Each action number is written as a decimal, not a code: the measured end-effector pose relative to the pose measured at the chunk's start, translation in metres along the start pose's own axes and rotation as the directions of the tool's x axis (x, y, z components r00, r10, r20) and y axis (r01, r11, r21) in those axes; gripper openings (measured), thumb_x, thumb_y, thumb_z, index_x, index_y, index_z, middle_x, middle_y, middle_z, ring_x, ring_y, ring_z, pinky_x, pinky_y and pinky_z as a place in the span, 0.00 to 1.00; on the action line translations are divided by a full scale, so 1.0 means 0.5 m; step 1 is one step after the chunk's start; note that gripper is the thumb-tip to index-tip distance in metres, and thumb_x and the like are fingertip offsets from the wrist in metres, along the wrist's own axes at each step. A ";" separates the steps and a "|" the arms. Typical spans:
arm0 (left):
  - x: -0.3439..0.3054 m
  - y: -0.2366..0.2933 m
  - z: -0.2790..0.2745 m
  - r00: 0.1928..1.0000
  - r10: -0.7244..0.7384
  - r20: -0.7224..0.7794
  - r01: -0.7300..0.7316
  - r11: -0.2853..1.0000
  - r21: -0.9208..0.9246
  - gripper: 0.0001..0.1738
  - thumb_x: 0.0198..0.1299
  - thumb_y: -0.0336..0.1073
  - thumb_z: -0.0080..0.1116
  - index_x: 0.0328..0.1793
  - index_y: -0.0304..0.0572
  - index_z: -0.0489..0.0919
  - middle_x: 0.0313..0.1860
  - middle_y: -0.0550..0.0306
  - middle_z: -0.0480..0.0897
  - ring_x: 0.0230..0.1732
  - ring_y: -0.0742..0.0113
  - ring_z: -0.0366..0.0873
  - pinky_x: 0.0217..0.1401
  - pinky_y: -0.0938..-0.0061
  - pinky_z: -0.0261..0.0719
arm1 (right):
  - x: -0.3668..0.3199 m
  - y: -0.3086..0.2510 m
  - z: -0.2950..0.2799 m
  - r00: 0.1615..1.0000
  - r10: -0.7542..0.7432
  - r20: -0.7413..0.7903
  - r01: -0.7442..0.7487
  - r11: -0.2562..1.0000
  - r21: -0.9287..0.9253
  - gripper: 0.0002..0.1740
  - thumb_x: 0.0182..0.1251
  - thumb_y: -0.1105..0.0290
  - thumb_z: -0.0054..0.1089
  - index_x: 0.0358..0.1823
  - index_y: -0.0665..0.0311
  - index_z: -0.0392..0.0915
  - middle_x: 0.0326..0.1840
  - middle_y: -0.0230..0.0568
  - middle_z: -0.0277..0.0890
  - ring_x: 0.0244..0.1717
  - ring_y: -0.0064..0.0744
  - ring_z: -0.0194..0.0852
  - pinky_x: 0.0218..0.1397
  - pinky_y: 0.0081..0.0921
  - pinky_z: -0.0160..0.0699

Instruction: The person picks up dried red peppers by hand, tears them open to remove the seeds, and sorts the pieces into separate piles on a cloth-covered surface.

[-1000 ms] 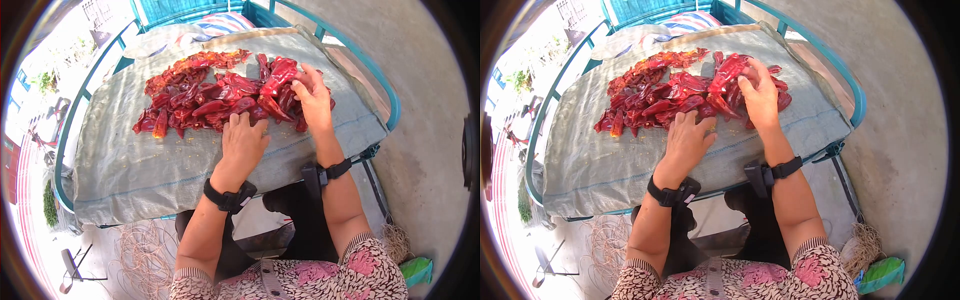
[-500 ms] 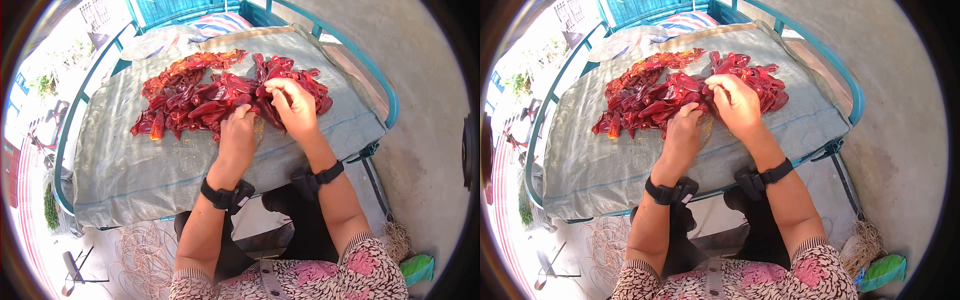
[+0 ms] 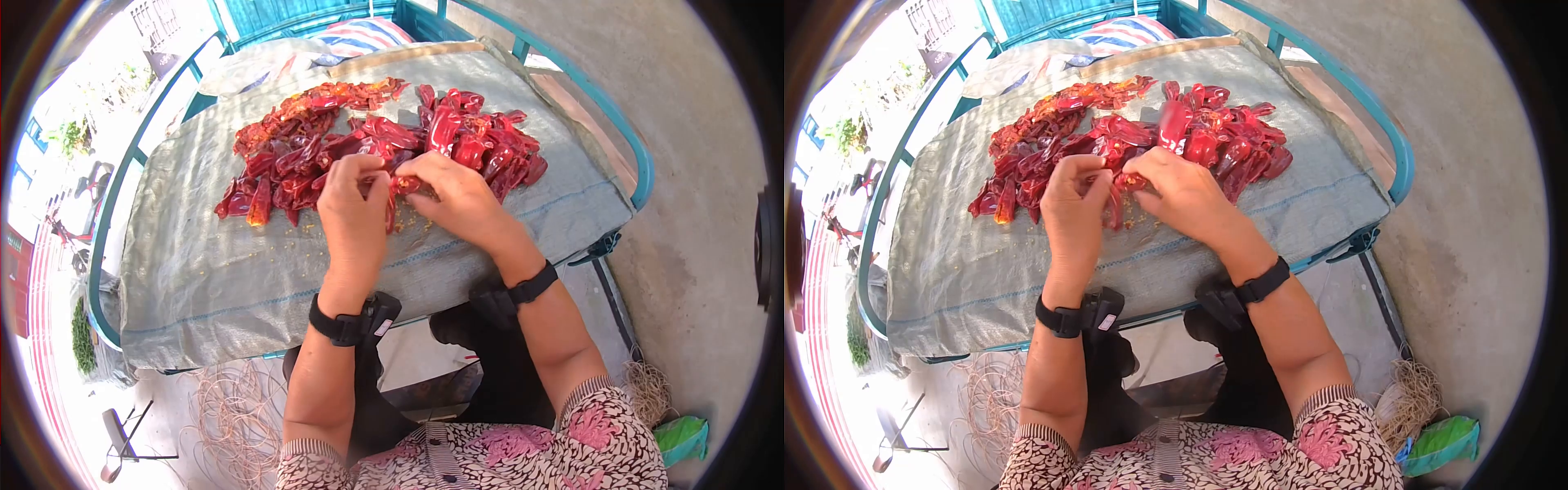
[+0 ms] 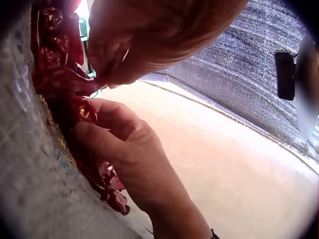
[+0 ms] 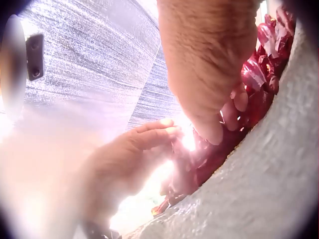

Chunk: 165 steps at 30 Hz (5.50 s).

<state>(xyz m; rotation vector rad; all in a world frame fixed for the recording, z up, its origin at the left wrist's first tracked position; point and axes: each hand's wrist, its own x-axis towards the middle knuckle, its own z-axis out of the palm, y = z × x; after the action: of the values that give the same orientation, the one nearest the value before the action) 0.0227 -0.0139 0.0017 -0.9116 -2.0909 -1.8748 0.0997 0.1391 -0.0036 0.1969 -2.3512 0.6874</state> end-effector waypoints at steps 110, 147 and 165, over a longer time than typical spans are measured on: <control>0.008 -0.089 -0.004 0.936 0.352 -0.022 -0.313 0.856 0.411 0.09 0.48 0.28 0.65 0.38 0.49 0.84 0.46 0.62 0.83 0.55 0.55 0.74 0.60 0.57 0.67 | 0.197 0.119 0.026 0.854 0.385 0.351 0.037 0.628 -0.777 0.15 0.65 0.61 0.59 0.51 0.56 0.82 0.46 0.44 0.86 0.51 0.43 0.84 0.62 0.46 0.66; 0.011 -0.084 0.003 0.928 0.354 -0.119 -0.297 0.892 0.340 0.13 0.55 0.28 0.62 0.48 0.48 0.82 0.43 0.58 0.83 0.52 0.51 0.75 0.59 0.57 0.69 | 0.178 0.065 0.042 0.993 0.088 -0.083 -0.118 0.849 -0.515 0.17 0.61 0.69 0.64 0.52 0.48 0.84 0.45 0.33 0.84 0.54 0.40 0.75 0.68 0.46 0.57; 0.015 -0.078 -0.003 0.941 0.327 -0.092 -0.314 0.940 0.133 0.13 0.62 0.32 0.68 0.52 0.41 0.84 0.45 0.52 0.80 0.42 0.54 0.78 0.51 0.62 0.78 | 0.096 -0.001 -0.019 0.977 0.213 0.003 -0.209 0.956 0.204 0.11 0.69 0.74 0.63 0.51 0.63 0.84 0.43 0.41 0.81 0.47 0.34 0.82 0.52 0.29 0.79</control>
<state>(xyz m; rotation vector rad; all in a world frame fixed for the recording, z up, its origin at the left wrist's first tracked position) -0.0053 -0.0134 -0.0267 -1.0220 -1.8335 -1.5835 0.0687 0.1458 0.0337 0.0270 -2.3029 1.0303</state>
